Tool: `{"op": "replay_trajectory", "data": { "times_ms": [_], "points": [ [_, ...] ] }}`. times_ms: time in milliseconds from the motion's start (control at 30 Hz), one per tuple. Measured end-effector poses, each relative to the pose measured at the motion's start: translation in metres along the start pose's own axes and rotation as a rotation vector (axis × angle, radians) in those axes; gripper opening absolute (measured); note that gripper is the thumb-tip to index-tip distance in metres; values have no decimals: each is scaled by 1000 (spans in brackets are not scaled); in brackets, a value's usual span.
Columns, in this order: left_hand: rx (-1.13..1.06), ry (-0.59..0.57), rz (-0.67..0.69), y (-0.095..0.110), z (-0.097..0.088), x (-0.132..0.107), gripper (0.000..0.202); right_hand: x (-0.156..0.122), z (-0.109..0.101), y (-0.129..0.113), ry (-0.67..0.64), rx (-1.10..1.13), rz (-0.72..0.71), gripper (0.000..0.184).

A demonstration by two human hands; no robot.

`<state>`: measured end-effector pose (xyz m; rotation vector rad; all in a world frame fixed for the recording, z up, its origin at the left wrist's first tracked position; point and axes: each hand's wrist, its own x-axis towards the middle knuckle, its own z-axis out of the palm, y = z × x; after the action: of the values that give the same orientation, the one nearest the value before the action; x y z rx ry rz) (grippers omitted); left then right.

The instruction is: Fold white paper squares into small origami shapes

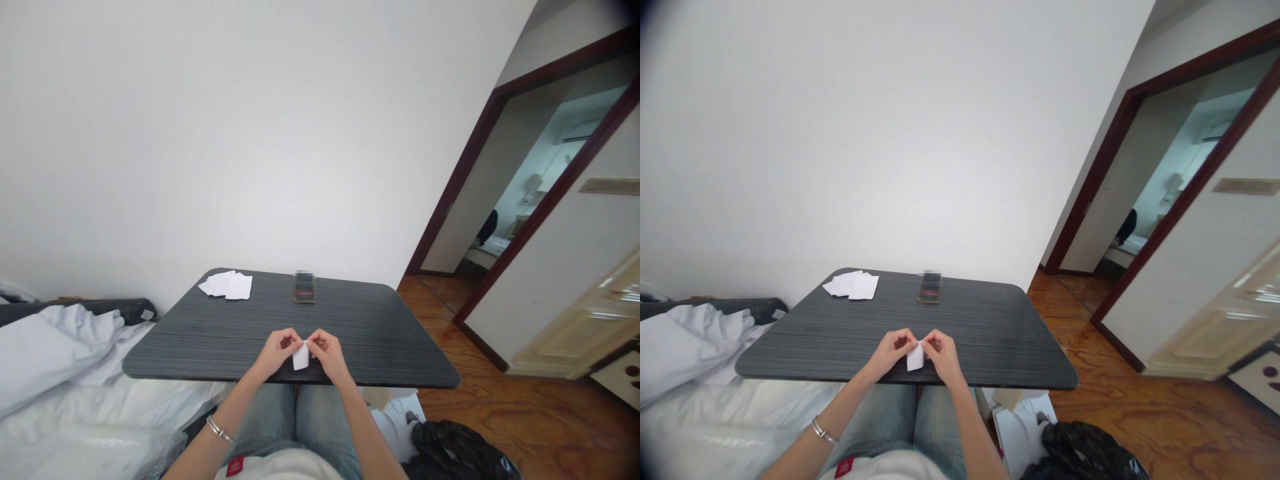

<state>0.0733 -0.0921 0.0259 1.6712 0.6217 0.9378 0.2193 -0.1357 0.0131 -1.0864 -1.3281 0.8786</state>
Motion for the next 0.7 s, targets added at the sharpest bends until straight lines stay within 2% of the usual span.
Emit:
{"op": "replay_trajectory", "data": {
  "times_ms": [267, 700],
  "points": [
    [110, 11, 54, 3, 0, -1, 23, -1, 0, -1, -18, -2, -3, 15],
    [16, 132, 53, 8, -5, -2, 21, 0, 3, -1, -41, -31, 11, 14]
  ]
}}
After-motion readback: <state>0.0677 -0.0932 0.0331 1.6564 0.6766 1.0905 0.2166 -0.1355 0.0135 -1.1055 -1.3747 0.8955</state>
